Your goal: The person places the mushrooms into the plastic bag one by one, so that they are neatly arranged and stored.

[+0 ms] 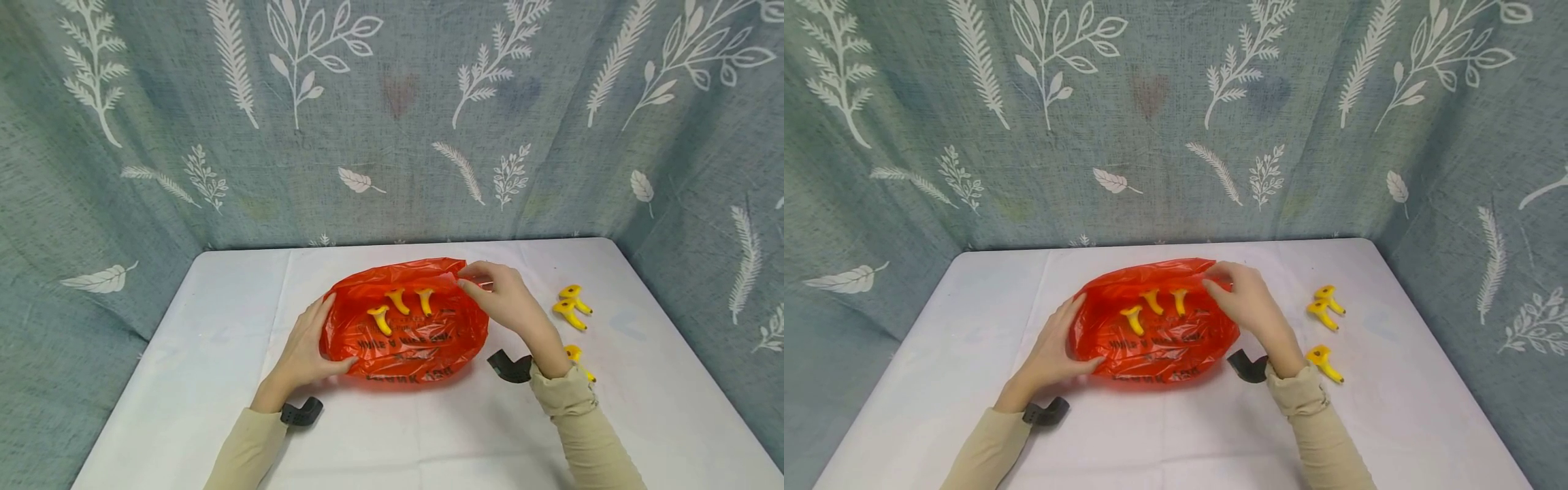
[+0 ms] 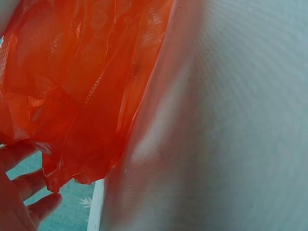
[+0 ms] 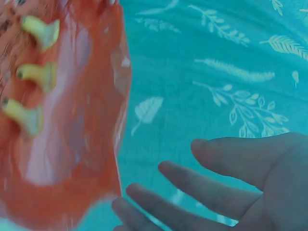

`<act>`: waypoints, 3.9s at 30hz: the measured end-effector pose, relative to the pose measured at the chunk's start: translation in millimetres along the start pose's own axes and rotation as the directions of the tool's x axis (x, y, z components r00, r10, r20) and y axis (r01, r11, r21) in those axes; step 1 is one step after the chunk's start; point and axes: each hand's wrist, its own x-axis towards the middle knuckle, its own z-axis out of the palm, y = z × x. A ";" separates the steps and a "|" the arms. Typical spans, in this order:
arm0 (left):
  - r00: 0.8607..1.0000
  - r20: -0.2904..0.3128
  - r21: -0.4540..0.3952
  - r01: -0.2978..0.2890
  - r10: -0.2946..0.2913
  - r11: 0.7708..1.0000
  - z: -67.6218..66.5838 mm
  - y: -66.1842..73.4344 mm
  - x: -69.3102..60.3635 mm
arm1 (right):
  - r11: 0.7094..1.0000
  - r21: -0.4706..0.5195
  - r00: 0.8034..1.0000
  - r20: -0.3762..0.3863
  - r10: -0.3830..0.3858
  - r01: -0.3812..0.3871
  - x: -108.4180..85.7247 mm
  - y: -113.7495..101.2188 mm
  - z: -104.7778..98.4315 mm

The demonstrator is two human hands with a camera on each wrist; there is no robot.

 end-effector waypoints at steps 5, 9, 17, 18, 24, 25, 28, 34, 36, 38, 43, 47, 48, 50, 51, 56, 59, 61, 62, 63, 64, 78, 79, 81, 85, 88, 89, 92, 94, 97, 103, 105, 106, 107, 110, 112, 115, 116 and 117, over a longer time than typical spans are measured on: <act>1.000 0.005 -0.002 0.003 -0.003 1.000 0.6 0.5 -0.3 | 0.999 -0.038 0.997 -0.081 -0.018 0.015 -12.7 17.7 -18.6; 1.000 0.007 -0.003 0.006 -0.006 1.000 0.9 0.4 -0.4 | 0.998 -0.050 0.990 -0.133 -0.035 0.028 -26.5 34.4 -32.2; 1.000 -0.003 -0.008 0.005 -0.005 1.000 0.5 -0.5 0.1 | 0.993 -0.118 0.983 -0.183 -0.005 -0.017 -54.0 67.6 -49.9; 1.000 -0.003 -0.012 0.005 -0.005 1.000 0.3 -0.5 0.2 | 0.992 -0.123 0.983 -0.183 -0.011 -0.012 -57.0 71.9 -51.5; 1.000 0.001 -0.023 0.014 -0.014 1.000 -0.4 0.0 0.1 | 0.981 -0.188 0.986 -0.148 -0.072 0.043 -73.0 97.7 -59.5; 1.000 0.001 -0.022 0.016 -0.016 1.000 -0.5 0.3 -0.2 | 0.978 -0.205 0.989 -0.127 -0.074 0.046 -75.4 101.5 -60.3; 1.000 0.003 -0.020 0.020 -0.020 1.000 -0.5 1.0 -0.2 | 0.965 -0.260 0.999 -0.031 -0.041 0.032 -81.9 112.2 -61.4; 1.000 0.008 -0.027 0.019 -0.018 0.999 -0.7 2.6 0.5 | 0.934 -0.349 0.987 0.112 0.119 -0.073 -94.0 127.3 -59.0; 1.000 0.008 -0.027 0.018 -0.018 0.999 -0.8 3.0 0.5 | 0.929 -0.356 0.980 0.123 0.155 -0.102 -95.9 131.1 -57.6; 1.000 0.006 -0.024 0.015 -0.015 1.000 -0.6 3.2 0.7 | 0.927 -0.356 0.976 0.129 0.174 -0.118 -96.0 134.5 -56.5; 1.000 0.004 -0.023 0.010 -0.010 1.000 0.0 2.8 1.0 | 0.925 -0.350 0.975 0.106 0.198 -0.150 -94.5 140.3 -52.4; 1.000 0.001 -0.022 0.008 -0.008 1.000 0.5 1.7 0.8 | 0.923 -0.349 0.977 0.076 0.199 -0.161 -94.7 142.3 -50.1; 1.000 0.001 -0.022 0.007 -0.007 1.000 0.5 1.6 0.8 | 0.922 -0.350 0.977 0.073 0.201 -0.164 -94.5 142.5 -50.0; 1.000 -0.001 -0.021 0.005 -0.005 1.000 0.2 1.6 0.8 | 0.921 -0.350 0.976 0.069 0.205 -0.168 -94.1 143.1 -49.8; 1.000 -0.001 -0.021 0.005 -0.005 1.000 0.0 1.8 0.8 | 0.921 -0.350 0.976 0.067 0.208 -0.172 -94.0 143.4 -49.8; 1.000 0.005 -0.027 0.018 -0.018 0.999 -0.7 2.7 0.4 | 0.922 -0.343 0.975 0.066 0.214 -0.179 -93.9 142.4 -49.8; 1.000 0.012 -0.024 0.023 -0.023 0.999 -0.8 3.1 0.5 | 0.921 -0.342 0.973 0.067 0.223 -0.187 -92.7 140.0 -50.2; 1.000 0.014 -0.025 0.024 -0.023 0.999 -0.8 3.1 0.9 | 0.920 -0.343 0.973 0.062 0.221 -0.187 -91.0 138.3 -50.2; 1.000 0.015 -0.025 0.024 -0.024 0.999 -0.8 3.2 1.1 | 0.921 -0.344 0.975 0.057 0.214 -0.182 -90.0 137.3 -50.3; 1.000 0.016 -0.026 0.027 -0.026 0.999 -0.8 3.2 1.1 | 0.922 -0.345 0.977 0.053 0.205 -0.175 -88.9 136.5 -50.4; 0.999 0.017 -0.026 0.028 -0.027 0.999 -0.7 3.0 1.0 | 0.923 -0.347 0.980 0.043 0.193 -0.167 -88.0 135.8 -50.2; 1.000 -0.003 -0.015 -0.011 0.011 1.000 0.9 -0.4 0.5 | 0.958 -0.286 0.996 -0.087 0.004 -0.029 -74.4 115.8 -45.3; 1.000 -0.002 -0.015 -0.008 0.008 1.000 1.1 -0.7 0.4 | 0.960 -0.279 0.996 -0.092 0.000 -0.026 -73.1 113.8 -44.9; 1.000 -0.001 -0.017 -0.002 0.002 1.000 1.5 -1.3 0.2 | 0.964 -0.266 0.995 -0.100 -0.010 -0.017 -70.1 109.4 -44.2; 1.000 0.002 -0.019 0.008 -0.008 1.000 1.8 -1.7 -0.3 | 0.974 -0.228 0.993 -0.112 -0.025 -0.001 -65.0 100.7 -42.1; 1.000 0.005 -0.020 0.014 -0.014 1.000 1.4 -1.2 -0.6 | 0.977 -0.213 0.989 -0.138 -0.057 0.026 -59.9 93.1 -39.3; 1.000 0.007 -0.019 0.015 -0.015 1.000 1.3 -1.0 -0.5 | 0.978 -0.206 0.987 -0.148 -0.069 0.038 -58.0 90.2 -38.5; 1.000 0.011 -0.019 0.019 -0.019 1.000 1.0 -0.5 -0.5 | 0.980 -0.188 0.979 -0.174 -0.103 0.070 -52.0 80.4 -35.0; 1.000 0.012 -0.018 0.019 -0.019 1.000 1.0 -0.3 -0.5 | 0.981 -0.173 0.976 -0.184 -0.117 0.085 -47.8 73.8 -32.4; 1.000 0.013 -0.018 0.021 -0.020 1.000 1.1 0.0 -0.3 | 0.982 -0.156 0.973 -0.190 -0.132 0.103 -41.3 64.6 -28.4; 1.000 0.015 -0.019 0.022 -0.022 1.000 1.2 -0.9 -0.3 | 0.983 -0.126 0.970 -0.184 -0.157 0.135 -26.6 45.4 -19.5; 1.000 0.016 -0.019 0.023 -0.023 1.000 1.3 -1.0 -0.2 | 0.984 -0.121 0.973 -0.171 -0.152 0.132 -22.3 37.8 -16.1; 1.000 0.016 -0.019 0.024 -0.023 1.000 1.3 -1.0 -0.1 | 0.984 -0.116 0.975 -0.164 -0.150 0.132 -20.1 34.1 -14.1; 1.000 0.016 -0.020 0.023 -0.023 1.000 1.4 -1.1 -0.1 | 0.985 -0.108 0.976 -0.156 -0.149 0.133 -17.9 31.1 -11.9; 1.000 0.015 -0.018 0.022 -0.022 1.000 1.6 -1.3 -0.1 | 0.987 -0.065 0.978 -0.135 -0.157 0.149 -11.1 21.6 -4.0; 1.000 0.016 -0.016 0.024 -0.023 1.000 1.6 -1.2 -0.2 | 0.986 -0.030 0.978 -0.124 -0.165 0.163 -6.7 15.5 2.4; 1.000 0.017 -0.012 0.026 -0.026 1.000 1.3 -0.8 -0.3 | 0.984 0.013 0.979 -0.104 -0.173 0.175 -0.6 4.9 13.0; 0.999 0.018 -0.012 0.028 -0.027 1.000 1.2 -0.6 -0.4 | 0.983 0.017 0.979 -0.100 -0.179 0.182 1.4 1.6 17.1; 0.999 0.018 -0.013 0.029 -0.028 1.000 1.2 -0.4 -0.4 | 0.982 0.025 0.978 -0.098 -0.185 0.188 3.5 -1.6 21.4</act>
